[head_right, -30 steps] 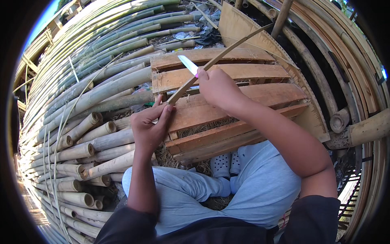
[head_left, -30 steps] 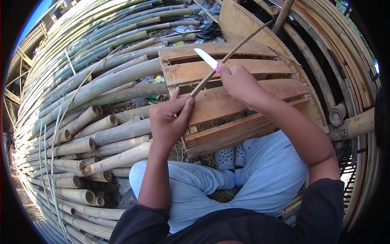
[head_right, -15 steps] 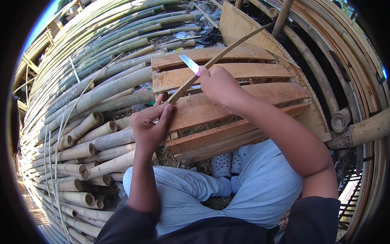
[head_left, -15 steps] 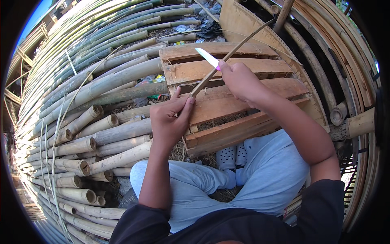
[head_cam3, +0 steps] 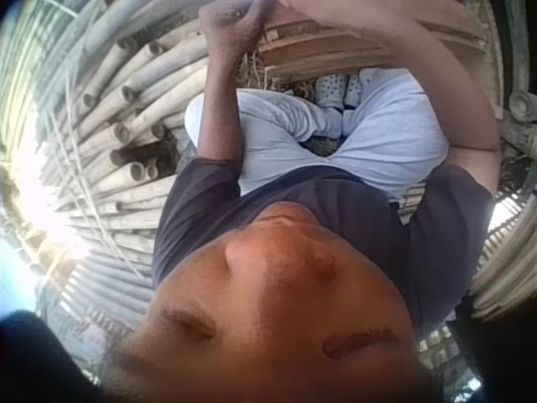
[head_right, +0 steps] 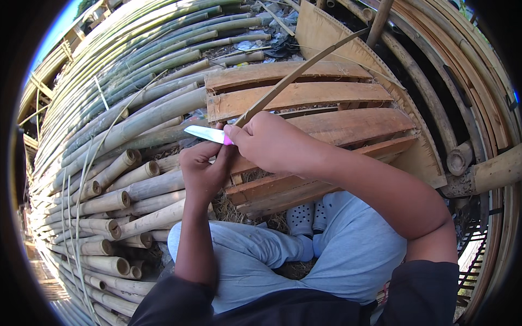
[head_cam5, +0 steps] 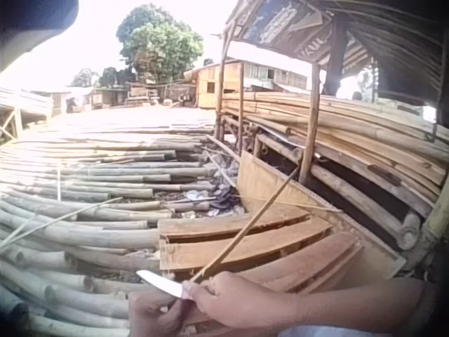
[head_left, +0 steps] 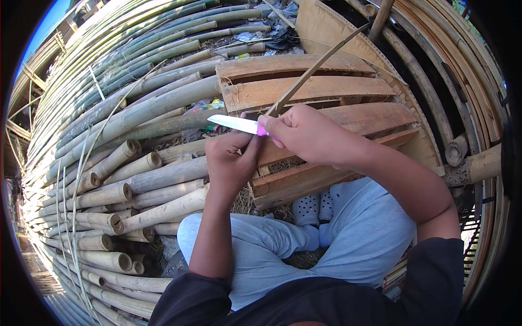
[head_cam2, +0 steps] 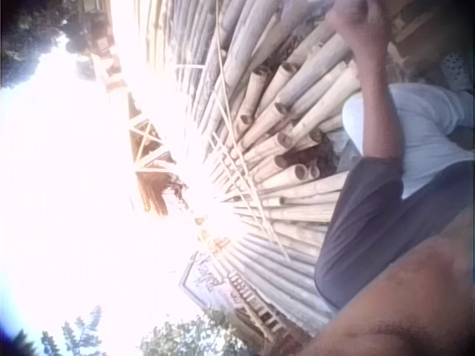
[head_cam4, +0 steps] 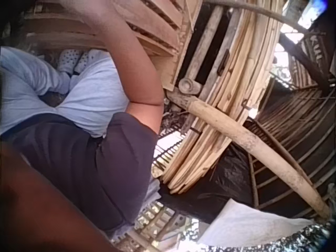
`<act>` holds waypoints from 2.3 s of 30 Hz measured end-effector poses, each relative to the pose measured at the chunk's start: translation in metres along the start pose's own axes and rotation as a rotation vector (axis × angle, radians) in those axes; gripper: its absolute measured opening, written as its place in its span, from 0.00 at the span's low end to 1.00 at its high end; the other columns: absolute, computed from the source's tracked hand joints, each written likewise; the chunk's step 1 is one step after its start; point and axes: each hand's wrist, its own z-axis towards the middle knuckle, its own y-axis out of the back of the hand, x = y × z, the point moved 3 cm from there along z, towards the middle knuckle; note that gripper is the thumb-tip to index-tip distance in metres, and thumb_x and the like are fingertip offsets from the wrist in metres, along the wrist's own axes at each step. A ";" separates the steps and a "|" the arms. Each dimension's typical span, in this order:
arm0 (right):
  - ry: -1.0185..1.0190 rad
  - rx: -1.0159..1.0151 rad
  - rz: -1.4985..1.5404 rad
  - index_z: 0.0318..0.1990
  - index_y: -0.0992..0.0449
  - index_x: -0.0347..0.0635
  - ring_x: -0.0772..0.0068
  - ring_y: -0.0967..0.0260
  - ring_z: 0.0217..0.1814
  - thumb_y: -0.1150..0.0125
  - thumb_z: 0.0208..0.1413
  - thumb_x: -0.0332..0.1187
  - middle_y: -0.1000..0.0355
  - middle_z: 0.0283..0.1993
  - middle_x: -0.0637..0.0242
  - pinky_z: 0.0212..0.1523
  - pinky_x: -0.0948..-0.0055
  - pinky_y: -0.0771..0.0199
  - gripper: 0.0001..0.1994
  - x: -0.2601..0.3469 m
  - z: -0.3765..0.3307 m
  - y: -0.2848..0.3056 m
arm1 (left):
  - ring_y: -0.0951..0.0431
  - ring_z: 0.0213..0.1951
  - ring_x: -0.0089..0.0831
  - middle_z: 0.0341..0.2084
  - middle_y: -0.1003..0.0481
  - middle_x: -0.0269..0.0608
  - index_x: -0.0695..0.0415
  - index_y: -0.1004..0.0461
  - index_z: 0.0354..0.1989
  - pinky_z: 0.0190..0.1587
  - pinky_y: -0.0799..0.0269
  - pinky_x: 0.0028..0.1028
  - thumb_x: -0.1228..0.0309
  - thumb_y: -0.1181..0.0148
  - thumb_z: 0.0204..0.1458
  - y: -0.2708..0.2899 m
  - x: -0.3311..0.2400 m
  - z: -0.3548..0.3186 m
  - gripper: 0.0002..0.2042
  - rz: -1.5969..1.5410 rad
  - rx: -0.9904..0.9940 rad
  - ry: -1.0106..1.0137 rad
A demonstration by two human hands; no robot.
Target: The person is scraping and smoothing a bamboo strip using a small knife while sitting on a pile of bamboo poles.
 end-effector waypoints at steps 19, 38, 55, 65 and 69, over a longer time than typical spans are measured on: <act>-0.158 -0.555 -0.139 0.33 0.22 0.28 0.37 0.25 0.35 0.59 0.71 0.45 0.27 0.26 0.38 0.41 0.49 0.27 0.28 -0.033 0.019 0.021 | 0.27 0.18 0.19 0.18 0.22 0.49 0.64 0.17 0.38 0.62 0.27 0.43 0.78 0.37 0.56 -0.004 -0.003 0.003 0.05 -0.119 -0.134 -0.127; -0.153 -0.465 -0.029 0.33 0.22 0.28 0.41 0.27 0.27 0.61 0.72 0.44 0.28 0.22 0.43 0.35 0.52 0.27 0.27 -0.033 0.020 0.010 | 0.35 0.17 0.17 0.15 0.26 0.46 0.66 0.18 0.36 0.61 0.26 0.43 0.79 0.38 0.57 -0.004 0.000 0.002 0.05 -0.148 -0.152 -0.116; 0.019 -0.367 -0.178 0.32 0.23 0.27 0.36 0.27 0.32 0.61 0.72 0.44 0.27 0.24 0.41 0.37 0.49 0.28 0.28 -0.022 0.012 0.005 | 0.31 0.17 0.19 0.16 0.24 0.47 0.66 0.18 0.37 0.61 0.26 0.43 0.80 0.38 0.56 -0.006 0.005 0.002 0.05 -0.140 -0.130 -0.117; -0.298 -0.098 0.337 0.33 0.31 0.35 0.76 0.45 0.09 0.66 0.74 0.47 0.38 0.14 0.67 0.09 0.71 0.45 0.26 -0.026 0.012 0.005 | 0.28 0.21 0.15 0.19 0.21 0.43 0.66 0.17 0.38 0.62 0.27 0.43 0.79 0.38 0.57 -0.004 0.003 0.002 0.05 -0.137 -0.116 -0.098; -0.310 0.000 0.604 0.28 0.37 0.40 0.79 0.56 0.07 0.66 0.74 0.47 0.43 0.13 0.70 0.07 0.73 0.55 0.24 -0.025 0.012 0.007 | 0.26 0.24 0.14 0.20 0.20 0.43 0.66 0.17 0.38 0.62 0.26 0.43 0.79 0.39 0.57 -0.004 0.001 0.002 0.05 -0.146 -0.125 -0.093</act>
